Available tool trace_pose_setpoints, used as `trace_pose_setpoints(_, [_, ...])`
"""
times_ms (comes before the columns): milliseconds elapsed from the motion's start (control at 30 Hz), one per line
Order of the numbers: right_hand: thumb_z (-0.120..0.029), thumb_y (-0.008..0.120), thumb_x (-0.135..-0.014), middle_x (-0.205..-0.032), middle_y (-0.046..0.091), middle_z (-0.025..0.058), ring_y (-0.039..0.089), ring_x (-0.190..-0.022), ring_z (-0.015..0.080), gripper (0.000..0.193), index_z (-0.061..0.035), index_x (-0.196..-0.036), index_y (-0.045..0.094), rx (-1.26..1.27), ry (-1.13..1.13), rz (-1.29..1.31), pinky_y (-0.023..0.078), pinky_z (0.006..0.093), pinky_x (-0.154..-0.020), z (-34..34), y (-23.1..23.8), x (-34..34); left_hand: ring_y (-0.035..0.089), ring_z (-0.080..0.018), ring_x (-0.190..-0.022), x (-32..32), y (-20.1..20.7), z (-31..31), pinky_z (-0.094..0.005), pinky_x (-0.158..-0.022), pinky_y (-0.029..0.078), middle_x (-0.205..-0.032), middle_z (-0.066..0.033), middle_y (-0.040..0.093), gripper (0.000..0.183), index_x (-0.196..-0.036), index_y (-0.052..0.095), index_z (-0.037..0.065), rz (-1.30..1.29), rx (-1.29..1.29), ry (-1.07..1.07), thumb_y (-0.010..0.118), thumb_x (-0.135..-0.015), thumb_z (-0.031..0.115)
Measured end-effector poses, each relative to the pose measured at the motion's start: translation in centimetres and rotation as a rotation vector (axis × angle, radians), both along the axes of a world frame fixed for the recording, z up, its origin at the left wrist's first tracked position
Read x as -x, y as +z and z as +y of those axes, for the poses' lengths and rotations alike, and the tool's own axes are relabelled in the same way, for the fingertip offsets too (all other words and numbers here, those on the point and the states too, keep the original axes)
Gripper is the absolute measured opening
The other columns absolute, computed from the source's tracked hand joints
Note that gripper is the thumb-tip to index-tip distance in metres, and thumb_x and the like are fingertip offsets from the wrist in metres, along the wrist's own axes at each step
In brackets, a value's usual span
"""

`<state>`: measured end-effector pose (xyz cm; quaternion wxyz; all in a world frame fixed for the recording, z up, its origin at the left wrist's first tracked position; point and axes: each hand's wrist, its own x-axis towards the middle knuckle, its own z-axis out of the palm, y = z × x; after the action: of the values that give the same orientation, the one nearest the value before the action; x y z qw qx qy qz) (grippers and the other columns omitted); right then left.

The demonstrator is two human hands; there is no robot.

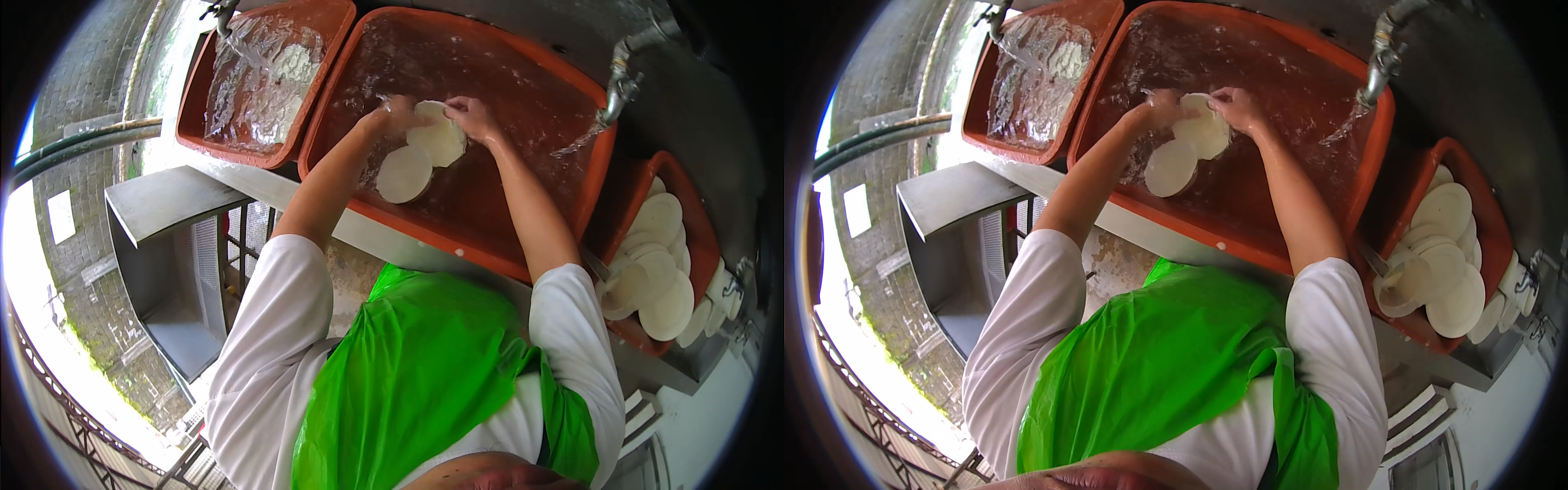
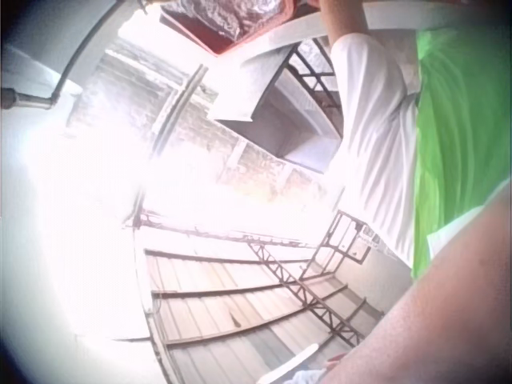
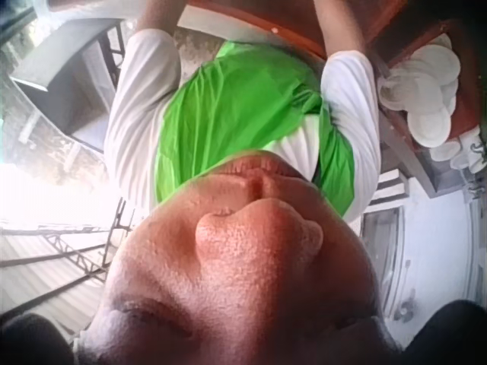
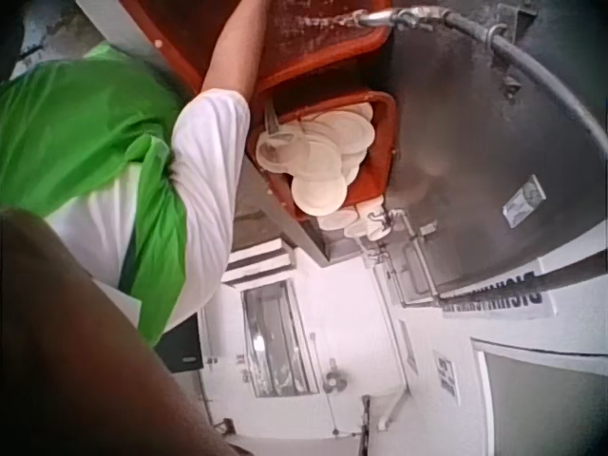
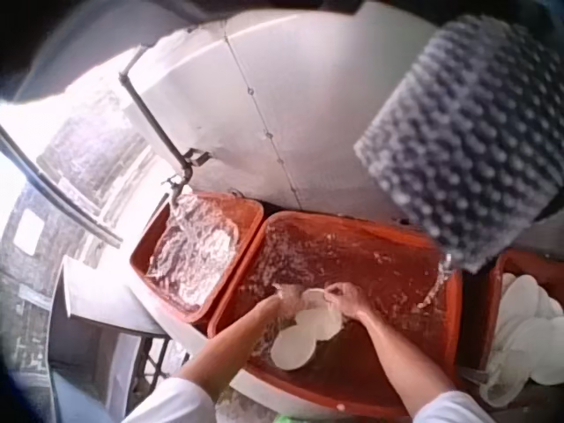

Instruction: The person washes white plates and bowls in a three-compartment sink using a yellow sponge. They scrub each item under running water and place the cleaned items into a red tray. The person continues this process for multiple dishes throughout the clip.

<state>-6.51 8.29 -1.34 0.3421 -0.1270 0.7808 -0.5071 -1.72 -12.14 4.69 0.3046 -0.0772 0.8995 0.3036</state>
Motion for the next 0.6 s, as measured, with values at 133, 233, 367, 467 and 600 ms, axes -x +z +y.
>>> trace_pose_setpoints(133, [-0.040,0.054,-0.093,-0.112,0.065,0.0064,0.059,-0.101,0.0173,0.045,-0.0035,-0.118,0.062,0.249,-0.306,-0.236,0.044,0.0320,-0.091,3.2,2.0,-1.4,0.068,-0.0318,-0.085,1.2,-4.7,2.2,-0.0411,-0.076,0.053,-0.090,-0.0244,0.068,0.050,-0.103,0.067,-0.004,0.257,-0.082,-0.027,0.069,-0.081,0.041])
trace_pose_setpoints(233, [-0.042,0.060,-0.090,-0.112,0.066,0.0089,0.061,-0.100,0.0181,0.047,-0.0020,-0.115,0.063,0.306,-0.377,0.025,0.046,0.0321,-0.089,6.4,-1.7,-0.1,0.069,-0.0337,-0.086,1.9,-7.1,4.8,-0.0433,-0.074,0.052,-0.093,-0.0246,0.068,0.047,-0.101,0.069,-0.001,0.242,0.016,-0.101,0.066,-0.085,0.043])
trace_pose_setpoints(367, [-0.034,0.072,-0.073,-0.110,0.067,0.0140,0.064,-0.105,0.0285,0.054,-0.0143,-0.121,0.059,-0.165,-0.209,0.354,0.049,0.0368,-0.091,6.6,5.6,-0.1,0.069,-0.0279,-0.072,1.1,-8.6,6.4,-0.0362,-0.058,0.054,-0.091,-0.0170,0.069,0.051,-0.130,0.052,0.006,-0.321,-0.456,0.363,0.061,-0.092,0.038])
trace_pose_setpoints(467, [-0.021,0.067,-0.070,-0.120,0.062,0.0176,0.060,-0.111,0.0295,0.064,-0.0132,-0.132,0.053,0.054,-0.236,0.338,0.048,0.0383,-0.094,6.8,3.6,-1.3,0.071,-0.0272,-0.079,0.2,-14.0,0.9,-0.0401,-0.060,0.057,-0.092,-0.0216,0.069,0.049,-0.117,0.059,-0.001,-0.072,-0.702,0.454,0.068,-0.084,0.034])
trace_pose_setpoints(600, [-0.017,0.061,-0.080,-0.119,0.063,0.0116,0.059,-0.109,0.0269,0.051,-0.0036,-0.129,0.053,0.381,-0.561,-0.138,0.048,0.0380,-0.093,5.9,-2.3,-3.7,0.064,-0.0456,-0.085,1.4,-1.2,3.6,-0.0452,-0.069,0.055,-0.090,-0.0291,0.065,0.029,-0.110,0.063,0.001,0.710,0.143,-0.060,0.054,-0.090,0.020])
